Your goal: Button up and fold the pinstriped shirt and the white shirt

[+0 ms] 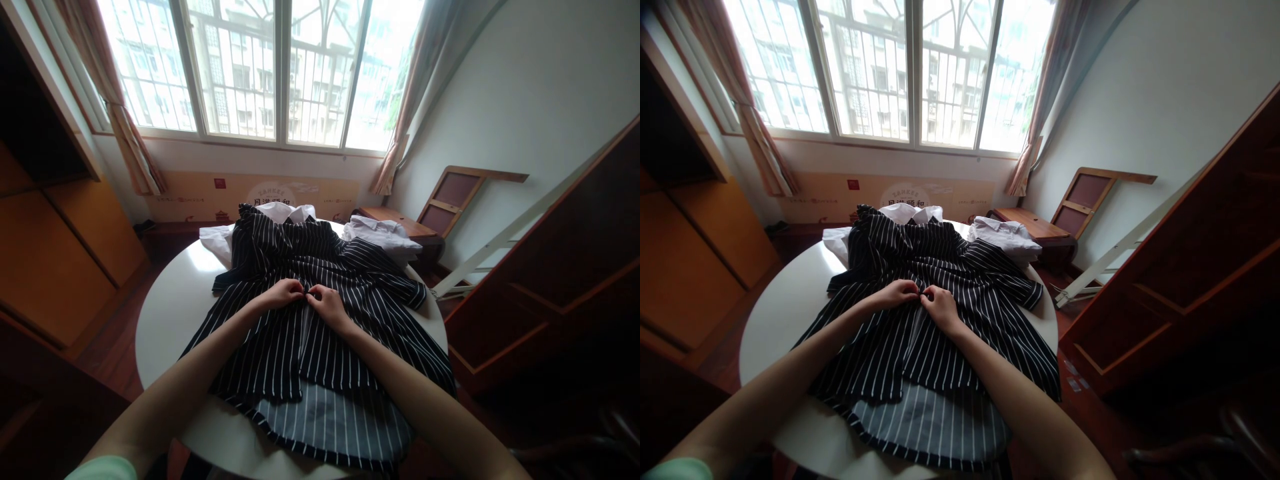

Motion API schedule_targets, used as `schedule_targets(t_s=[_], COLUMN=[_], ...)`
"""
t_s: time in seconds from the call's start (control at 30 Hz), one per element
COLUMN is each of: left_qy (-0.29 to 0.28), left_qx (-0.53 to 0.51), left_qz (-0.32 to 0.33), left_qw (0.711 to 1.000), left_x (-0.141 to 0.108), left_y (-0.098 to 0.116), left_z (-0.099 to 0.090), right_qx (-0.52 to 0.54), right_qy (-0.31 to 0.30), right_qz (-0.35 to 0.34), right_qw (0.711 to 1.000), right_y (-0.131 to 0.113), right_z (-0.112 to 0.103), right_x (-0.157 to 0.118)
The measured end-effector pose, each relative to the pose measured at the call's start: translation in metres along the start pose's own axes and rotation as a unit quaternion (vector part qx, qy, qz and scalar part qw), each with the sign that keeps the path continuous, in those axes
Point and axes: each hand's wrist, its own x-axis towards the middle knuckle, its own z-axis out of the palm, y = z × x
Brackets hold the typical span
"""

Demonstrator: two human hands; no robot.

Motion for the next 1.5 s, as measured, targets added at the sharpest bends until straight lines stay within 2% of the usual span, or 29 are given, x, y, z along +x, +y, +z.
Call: schedule_targets(t_s=[0.2,0.37,0.43,0.6,0.83,1.13,1.33,1.5], left_qy=[0.007,0.001,-0.006,-0.021,-0.025,-0.023,0.011,0.063], left_qx=[-0.016,-0.02,-0.025,-0.043,-0.074,-0.087,-0.092,-0.097], left_qz=[-0.014,-0.012,-0.005,0.011,0.015,0.024,0.033,0.051], left_qw=[1.0,1.0,1.0,0.999,0.997,0.996,0.995,0.992], left_x=[-0.003,-0.003,-0.002,-0.002,-0.004,0.0,0.0,0.0], left_y=[0.005,0.002,-0.001,-0.003,0.002,-0.006,-0.006,-0.005], left_z=[-0.001,-0.002,-0.002,-0.003,-0.004,0.001,0.006,0.014], right_qx=[0.029,0.101,0.129,0.215,0.293,0.242,0.219,0.197], right_qy=[-0.004,-0.008,-0.031,-0.144,-0.197,-0.132,-0.13,-0.108], right_qz=[0.005,0.049,0.049,0.059,0.092,0.063,0.056,0.057], right_qw=[1.0,0.994,0.99,0.964,0.931,0.959,0.965,0.973], right_y=[-0.002,0.007,0.011,0.016,0.015,0.014,0.015,0.014], right_z=[-0.004,-0.003,-0.004,-0.013,-0.022,-0.015,-0.015,-0.013], right_x=[0.0,0.007,0.01,0.015,0.016,0.013,0.014,0.013])
